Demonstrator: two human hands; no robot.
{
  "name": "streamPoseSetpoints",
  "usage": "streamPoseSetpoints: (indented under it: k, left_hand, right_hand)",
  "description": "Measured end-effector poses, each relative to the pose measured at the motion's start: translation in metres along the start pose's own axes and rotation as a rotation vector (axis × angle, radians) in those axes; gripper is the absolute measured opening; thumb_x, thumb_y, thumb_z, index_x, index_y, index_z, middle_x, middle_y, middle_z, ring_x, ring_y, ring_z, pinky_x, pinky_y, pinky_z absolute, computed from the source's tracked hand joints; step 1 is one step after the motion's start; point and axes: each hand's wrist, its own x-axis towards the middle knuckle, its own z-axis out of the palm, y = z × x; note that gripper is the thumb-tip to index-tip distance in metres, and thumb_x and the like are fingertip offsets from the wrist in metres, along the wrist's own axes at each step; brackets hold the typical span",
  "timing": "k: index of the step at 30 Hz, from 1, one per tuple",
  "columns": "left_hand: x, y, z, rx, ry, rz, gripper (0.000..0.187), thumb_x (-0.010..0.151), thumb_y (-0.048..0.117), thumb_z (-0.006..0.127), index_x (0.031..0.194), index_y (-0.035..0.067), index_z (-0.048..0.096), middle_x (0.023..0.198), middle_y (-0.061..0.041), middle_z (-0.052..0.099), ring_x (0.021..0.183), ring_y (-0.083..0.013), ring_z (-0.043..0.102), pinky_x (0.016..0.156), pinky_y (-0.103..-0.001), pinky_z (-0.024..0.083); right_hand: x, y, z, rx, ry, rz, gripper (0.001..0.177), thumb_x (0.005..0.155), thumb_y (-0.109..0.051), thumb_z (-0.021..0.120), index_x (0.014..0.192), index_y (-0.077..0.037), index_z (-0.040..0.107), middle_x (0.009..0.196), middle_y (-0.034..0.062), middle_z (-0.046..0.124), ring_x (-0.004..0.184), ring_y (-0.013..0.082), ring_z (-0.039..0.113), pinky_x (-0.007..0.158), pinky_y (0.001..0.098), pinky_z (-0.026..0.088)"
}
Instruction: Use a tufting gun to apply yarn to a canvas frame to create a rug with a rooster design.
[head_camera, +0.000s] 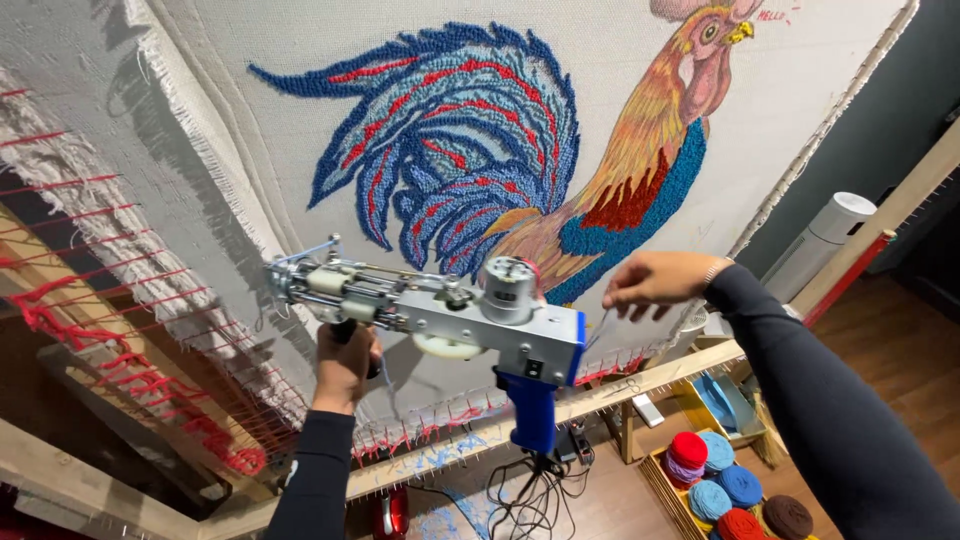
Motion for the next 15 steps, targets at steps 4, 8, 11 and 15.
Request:
streamPoseSetpoints:
  k: [4,8,11,15]
  left_hand:
    - [0.002,-0.011,0.034,0.089,0.062,0.029,0.019,0.094,0.014,0.071,0.083,0.004,0.059,0.067,-0.002,0.057,0.057,-0.0125,0.055,0.050,-0.027,0.042]
    - [0.002,-0.008,0.093,0.158,0.011,0.015,0.024,0.098,0.021,0.070,0.081,0.007,0.061,0.063,0.003,0.053,0.053,-0.0089,0.053,0.046,-0.025,0.038]
    - [0.009,-0.013,0.136,0.128,0.107,-0.026,0.018,0.094,0.020,0.072,0.083,0.010,0.063,0.064,0.005,0.055,0.049,-0.0077,0.051,0.042,-0.025,0.036]
    - [0.017,-0.028,0.184,0.119,0.187,-0.033,0.013,0.091,0.019,0.076,0.087,0.009,0.069,0.067,0.005,0.059,0.048,-0.0068,0.050,0.044,-0.026,0.039]
  right_hand:
    - [-0.020,0.019,0.010,0.173,-0.082,0.018,0.046,0.092,-0.038,0.067,0.126,-0.008,0.073,0.105,0.0110,0.074,0.090,0.0200,0.075,0.077,0.0379,0.063]
    - [-0.022,0.065,0.027,0.441,-0.251,-0.305,0.075,0.084,-0.036,0.075,0.148,-0.010,0.048,0.122,0.0140,0.071,0.103,0.0255,0.075,0.088,0.0425,0.061]
    - [-0.025,0.083,0.046,0.611,-0.339,-0.584,0.090,0.081,-0.041,0.080,0.153,-0.007,0.035,0.135,0.0151,0.067,0.119,0.0269,0.069,0.101,0.0444,0.056]
    - [-0.034,0.079,0.075,0.912,-0.159,-0.692,0.088,0.082,-0.045,0.079,0.148,-0.001,0.042,0.126,0.0152,0.067,0.117,0.0271,0.067,0.101,0.0456,0.056]
